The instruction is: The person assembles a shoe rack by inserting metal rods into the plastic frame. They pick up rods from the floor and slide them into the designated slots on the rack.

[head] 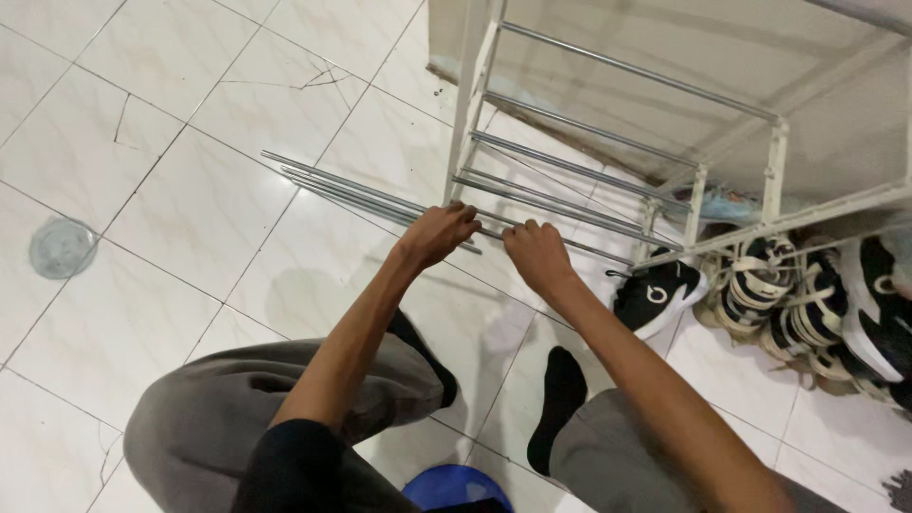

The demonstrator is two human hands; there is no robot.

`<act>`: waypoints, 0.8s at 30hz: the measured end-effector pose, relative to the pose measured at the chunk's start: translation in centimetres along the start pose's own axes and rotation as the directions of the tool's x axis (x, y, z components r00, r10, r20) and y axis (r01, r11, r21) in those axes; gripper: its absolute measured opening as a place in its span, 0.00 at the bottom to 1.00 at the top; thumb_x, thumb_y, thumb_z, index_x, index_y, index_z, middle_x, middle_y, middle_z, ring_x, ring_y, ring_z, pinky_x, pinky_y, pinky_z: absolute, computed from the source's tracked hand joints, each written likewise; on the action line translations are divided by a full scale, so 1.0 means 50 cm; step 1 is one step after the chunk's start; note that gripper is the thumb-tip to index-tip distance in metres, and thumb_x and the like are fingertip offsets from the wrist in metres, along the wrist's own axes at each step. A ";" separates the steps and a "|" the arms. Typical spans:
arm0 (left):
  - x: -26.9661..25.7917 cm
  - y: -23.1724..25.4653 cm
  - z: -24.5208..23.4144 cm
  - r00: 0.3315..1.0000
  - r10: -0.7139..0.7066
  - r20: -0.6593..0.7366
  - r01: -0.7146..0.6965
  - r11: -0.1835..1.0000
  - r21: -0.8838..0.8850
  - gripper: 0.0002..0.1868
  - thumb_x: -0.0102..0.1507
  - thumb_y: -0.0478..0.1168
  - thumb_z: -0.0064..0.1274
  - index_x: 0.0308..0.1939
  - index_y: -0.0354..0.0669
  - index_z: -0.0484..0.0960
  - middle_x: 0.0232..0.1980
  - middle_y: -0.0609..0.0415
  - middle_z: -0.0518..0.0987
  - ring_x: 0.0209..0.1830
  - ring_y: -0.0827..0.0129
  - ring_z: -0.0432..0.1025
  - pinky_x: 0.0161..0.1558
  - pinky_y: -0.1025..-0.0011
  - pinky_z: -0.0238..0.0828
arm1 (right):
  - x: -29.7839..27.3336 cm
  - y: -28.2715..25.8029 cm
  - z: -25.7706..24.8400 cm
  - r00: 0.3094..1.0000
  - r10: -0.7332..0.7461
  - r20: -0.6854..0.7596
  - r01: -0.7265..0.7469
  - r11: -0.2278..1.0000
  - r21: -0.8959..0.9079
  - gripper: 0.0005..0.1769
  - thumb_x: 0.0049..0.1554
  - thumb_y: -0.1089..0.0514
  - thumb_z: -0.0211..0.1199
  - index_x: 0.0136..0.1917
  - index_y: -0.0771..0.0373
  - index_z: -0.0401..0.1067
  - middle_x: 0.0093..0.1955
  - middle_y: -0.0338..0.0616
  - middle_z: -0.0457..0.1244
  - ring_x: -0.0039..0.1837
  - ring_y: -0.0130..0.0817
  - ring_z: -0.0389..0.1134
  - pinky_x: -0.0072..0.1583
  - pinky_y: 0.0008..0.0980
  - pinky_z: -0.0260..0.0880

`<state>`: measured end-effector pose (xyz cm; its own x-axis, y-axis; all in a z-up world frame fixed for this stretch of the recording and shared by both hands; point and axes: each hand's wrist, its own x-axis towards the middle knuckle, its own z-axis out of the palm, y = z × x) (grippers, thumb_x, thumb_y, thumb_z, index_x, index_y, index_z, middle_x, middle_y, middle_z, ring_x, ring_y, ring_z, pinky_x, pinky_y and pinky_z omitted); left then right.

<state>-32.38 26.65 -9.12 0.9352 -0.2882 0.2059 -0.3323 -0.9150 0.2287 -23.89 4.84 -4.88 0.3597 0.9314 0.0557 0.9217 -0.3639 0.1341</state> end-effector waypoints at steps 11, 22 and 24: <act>-0.088 -0.131 0.146 0.959 -0.276 -0.056 0.278 0.961 0.015 0.10 0.57 0.29 0.55 0.42 0.41 0.81 0.48 0.52 0.77 0.51 0.58 0.72 0.47 0.64 0.76 | 0.152 -0.064 0.179 0.996 0.040 0.079 -0.054 0.984 0.172 0.04 0.50 0.68 0.63 0.40 0.64 0.74 0.39 0.50 0.68 0.43 0.44 0.73 0.42 0.41 0.73; -0.121 -0.236 0.280 0.897 -0.441 -0.020 0.441 0.896 0.042 0.08 0.60 0.32 0.53 0.43 0.40 0.80 0.50 0.49 0.78 0.57 0.56 0.71 0.58 0.62 0.73 | 0.244 -0.109 0.349 0.994 0.057 0.099 -0.076 0.975 0.209 0.04 0.52 0.69 0.62 0.39 0.63 0.74 0.38 0.49 0.68 0.42 0.44 0.73 0.42 0.41 0.72; -0.124 -0.240 0.308 0.856 -0.512 0.074 0.511 0.859 0.033 0.09 0.62 0.30 0.52 0.47 0.38 0.79 0.51 0.49 0.78 0.59 0.56 0.71 0.60 0.63 0.72 | 0.242 -0.108 0.369 0.995 0.063 0.081 -0.078 0.979 0.190 0.04 0.50 0.69 0.62 0.39 0.63 0.74 0.37 0.49 0.67 0.43 0.44 0.73 0.43 0.40 0.72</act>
<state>-32.33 35.06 -27.78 0.9795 0.2010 -0.0108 0.1964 -0.9425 0.2704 -21.86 18.11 -23.20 0.4280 0.9036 -0.0165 0.9017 -0.4281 -0.0609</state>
